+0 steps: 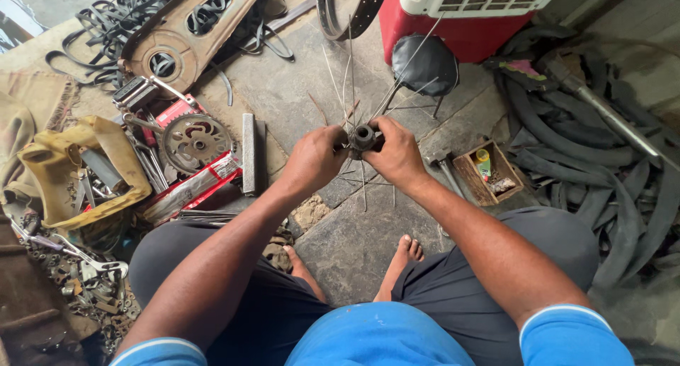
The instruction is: The person sits on the floor and inserts thin metal spokes into a small cylindrical hub. They repeatedly pick up spokes, align them, and push them into the hub's holes, occasionally adjusting the hub's orientation. The person then gathers loose spokes from the floor and organizes them into a bundle.
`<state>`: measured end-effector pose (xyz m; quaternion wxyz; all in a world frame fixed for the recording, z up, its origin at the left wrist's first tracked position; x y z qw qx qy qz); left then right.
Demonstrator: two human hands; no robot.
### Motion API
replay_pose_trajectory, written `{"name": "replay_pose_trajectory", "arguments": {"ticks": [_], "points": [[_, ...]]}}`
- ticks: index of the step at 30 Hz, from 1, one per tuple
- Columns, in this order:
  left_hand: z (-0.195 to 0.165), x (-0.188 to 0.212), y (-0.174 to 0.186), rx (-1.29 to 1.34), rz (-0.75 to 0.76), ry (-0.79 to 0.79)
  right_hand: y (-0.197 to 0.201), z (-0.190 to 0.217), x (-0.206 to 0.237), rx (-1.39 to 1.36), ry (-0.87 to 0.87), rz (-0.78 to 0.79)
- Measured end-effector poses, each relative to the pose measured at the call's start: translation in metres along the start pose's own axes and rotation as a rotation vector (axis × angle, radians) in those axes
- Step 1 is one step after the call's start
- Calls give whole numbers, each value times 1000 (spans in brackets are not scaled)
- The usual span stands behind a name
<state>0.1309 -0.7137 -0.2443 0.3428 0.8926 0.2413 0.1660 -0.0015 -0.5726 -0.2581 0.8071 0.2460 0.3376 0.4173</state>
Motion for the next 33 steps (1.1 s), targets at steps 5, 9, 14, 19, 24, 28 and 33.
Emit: {"name": "replay_pose_trajectory", "arguments": {"ticks": [5,9,14,19,24,28,33], "points": [[10,-6,-14,-20,-40,-19,5,2,-2,-95,-100,28],[36,-15,-36,-270,10,-24,9,4,-2,-103,-57,32],[65,-15,-54,-602,199,27,13,2,-4,-157,-157,11],[38,-14,-31,-213,49,160,16,-4,-6,-117,-113,-52],[-8,1,-14,120,-38,-40,9,-9,-3,-119,-155,-53],[-8,8,-16,175,-127,-166,9,-4,0,-23,39,-87],[31,0,-46,-130,-6,11,13,1,-3,-122,-36,-169]]}}
Point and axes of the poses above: each hand's wrist, its own x-axis away from the middle knuckle, its own y-axis out of the back of the hand, z = x × y, the point moved 1 cm from there along -x, towards the middle knuckle, and after that the axes turned 14 degrees about y, right-handed, at the moved point
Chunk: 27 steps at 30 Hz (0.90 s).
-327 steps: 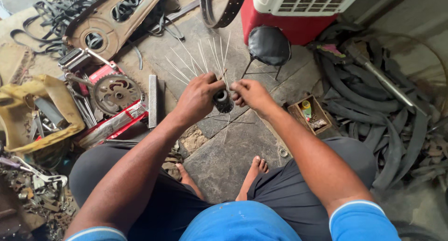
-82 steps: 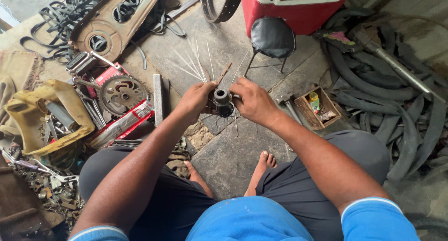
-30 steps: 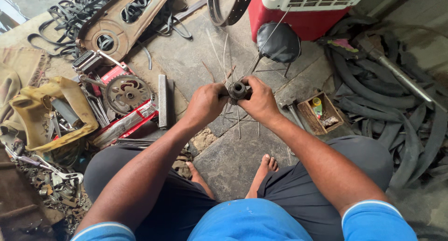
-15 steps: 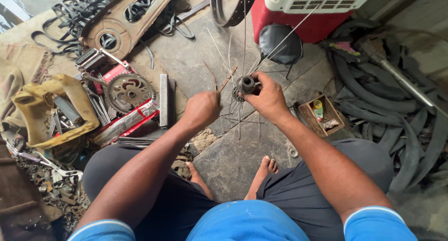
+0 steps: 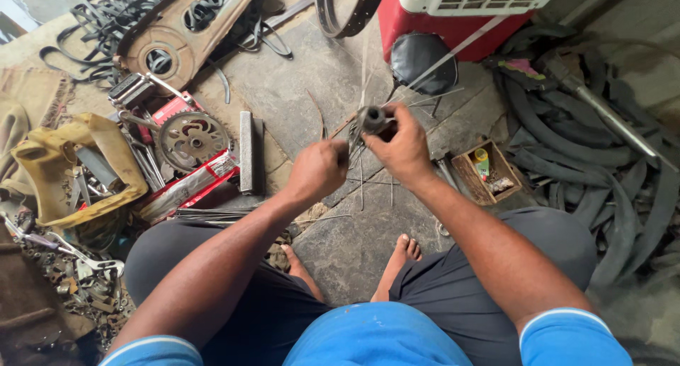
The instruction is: The person sits on the floor and inserts thin metal spokes into a small cylindrical hub. They repeatedly pick up spokes, align them, and push them into the hub's holes, occasionally adjusting the hub's orientation. The person then gathers loose spokes from the floor and organizes them into a bundle.
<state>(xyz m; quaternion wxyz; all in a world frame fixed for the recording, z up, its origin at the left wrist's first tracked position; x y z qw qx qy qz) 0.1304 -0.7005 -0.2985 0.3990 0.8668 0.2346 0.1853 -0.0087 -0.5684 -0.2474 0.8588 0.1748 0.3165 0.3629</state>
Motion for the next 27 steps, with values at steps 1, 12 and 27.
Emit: {"name": "replay_pose_trajectory", "arguments": {"ticks": [1,12,27], "points": [[9,-1,-8,-70,27,30,2,1,-1,-55,-20,-27],[3,-10,10,178,-11,-7,5,-7,5,56,-60,54],[-4,-16,16,449,251,74,21,30,-15,-43,112,86]]}}
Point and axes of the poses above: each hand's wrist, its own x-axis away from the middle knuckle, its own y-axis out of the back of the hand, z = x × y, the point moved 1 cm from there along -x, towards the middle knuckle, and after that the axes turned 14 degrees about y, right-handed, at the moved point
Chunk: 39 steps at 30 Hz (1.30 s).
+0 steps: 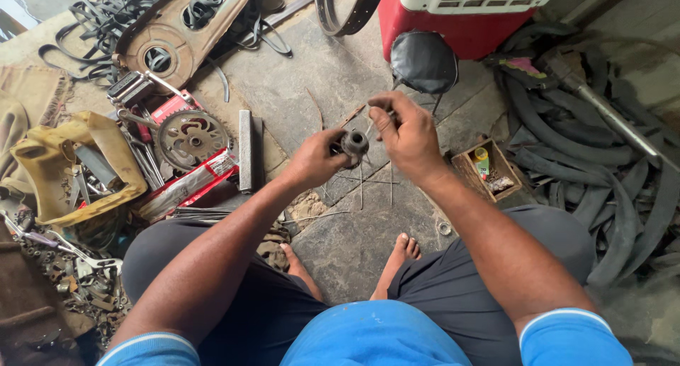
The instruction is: The person sits on the floor and inserts thin metal spokes into a small cylindrical hub. They repeatedly pick up spokes, align them, and push them into the hub's holes, occasionally adjusting the hub's orientation. The person then gathers loose spokes from the floor and organizes them into a bundle.
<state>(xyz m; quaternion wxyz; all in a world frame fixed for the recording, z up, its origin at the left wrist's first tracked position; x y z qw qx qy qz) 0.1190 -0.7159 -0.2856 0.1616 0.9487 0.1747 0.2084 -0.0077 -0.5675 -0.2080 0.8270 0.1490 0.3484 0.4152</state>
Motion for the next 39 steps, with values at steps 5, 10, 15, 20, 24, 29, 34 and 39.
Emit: {"name": "replay_pose_trajectory", "arguments": {"ticks": [5,10,15,20,24,29,34,39], "points": [[-1,4,-4,-66,45,18,6,3,-4,-2,-6,61],[-2,2,-3,22,65,38,10,5,8,543,80,443],[2,-7,-1,200,32,75,21,-2,11,542,-106,637],[4,-8,-5,360,49,137,3,-13,14,212,-28,356],[3,-3,-5,404,104,160,-21,-24,20,284,-125,308],[-5,1,-2,338,41,139,-27,-26,25,368,97,122],[-17,8,2,170,-178,65,-27,-26,24,415,183,45],[-21,18,4,25,-246,37,-31,-27,22,611,332,74]]}}
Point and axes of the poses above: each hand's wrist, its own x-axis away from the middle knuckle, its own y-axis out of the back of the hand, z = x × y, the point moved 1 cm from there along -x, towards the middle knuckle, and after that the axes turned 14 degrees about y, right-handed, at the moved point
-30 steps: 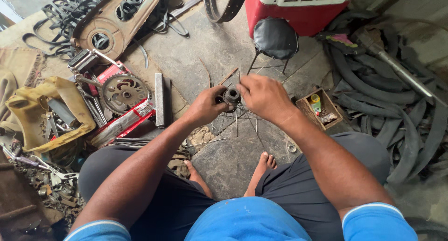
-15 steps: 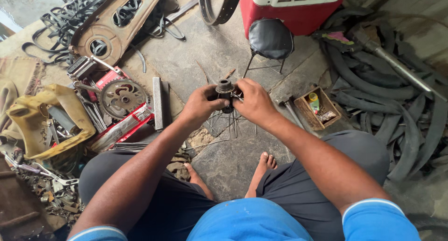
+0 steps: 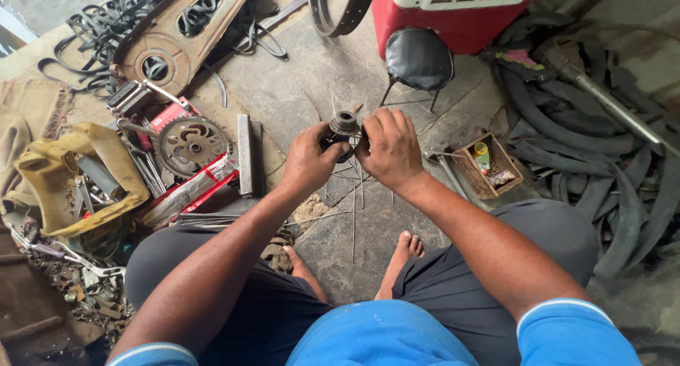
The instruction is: The person sits on the floor and inserts thin metal spokes into a small cylindrical hub. They repeatedly pick up spokes, align them, and push them into the hub's holes, occasionally adjusting the hub's orientation. The person then gathers loose spokes from the floor and organizes them into a bundle.
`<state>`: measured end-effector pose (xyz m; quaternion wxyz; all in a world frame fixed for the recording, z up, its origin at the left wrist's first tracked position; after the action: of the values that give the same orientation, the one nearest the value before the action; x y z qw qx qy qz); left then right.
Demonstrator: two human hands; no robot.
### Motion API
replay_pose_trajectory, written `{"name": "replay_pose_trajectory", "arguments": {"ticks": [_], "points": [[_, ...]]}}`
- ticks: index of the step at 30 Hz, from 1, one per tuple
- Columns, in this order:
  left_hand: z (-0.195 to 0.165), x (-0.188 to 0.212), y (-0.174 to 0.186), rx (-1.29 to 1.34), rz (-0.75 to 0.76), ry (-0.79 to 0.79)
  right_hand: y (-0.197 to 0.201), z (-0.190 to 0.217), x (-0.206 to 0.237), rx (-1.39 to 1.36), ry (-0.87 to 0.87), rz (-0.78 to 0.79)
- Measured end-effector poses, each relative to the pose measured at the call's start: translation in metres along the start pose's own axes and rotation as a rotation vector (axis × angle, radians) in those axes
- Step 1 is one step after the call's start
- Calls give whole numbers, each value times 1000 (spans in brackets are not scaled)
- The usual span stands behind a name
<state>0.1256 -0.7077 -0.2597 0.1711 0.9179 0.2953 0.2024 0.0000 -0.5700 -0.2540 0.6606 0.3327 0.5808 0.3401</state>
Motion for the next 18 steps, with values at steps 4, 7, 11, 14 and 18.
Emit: {"name": "replay_pose_trajectory", "arguments": {"ticks": [4,7,11,14,18], "points": [[3,-3,-1,11,86,0,2,-10,-4,96,55,52],[8,-7,-3,41,44,21,9,-8,-3,255,156,3],[15,-13,-2,27,3,184,15,-6,-4,183,110,65],[19,-16,-1,-19,-108,121,11,-4,-5,-93,-203,452],[27,-23,3,132,-213,119,-2,15,4,-525,-526,457]]}}
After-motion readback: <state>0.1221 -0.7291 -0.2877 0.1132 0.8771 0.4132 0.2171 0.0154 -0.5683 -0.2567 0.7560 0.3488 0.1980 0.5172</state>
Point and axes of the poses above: each hand's wrist, its own x-axis away from the middle knuckle, its own y-axis out of the back of the hand, z = x × y, the point moved 1 cm from there along -x, towards the middle knuckle, and after that the axes turned 14 degrees about y, right-handed, at the moved point
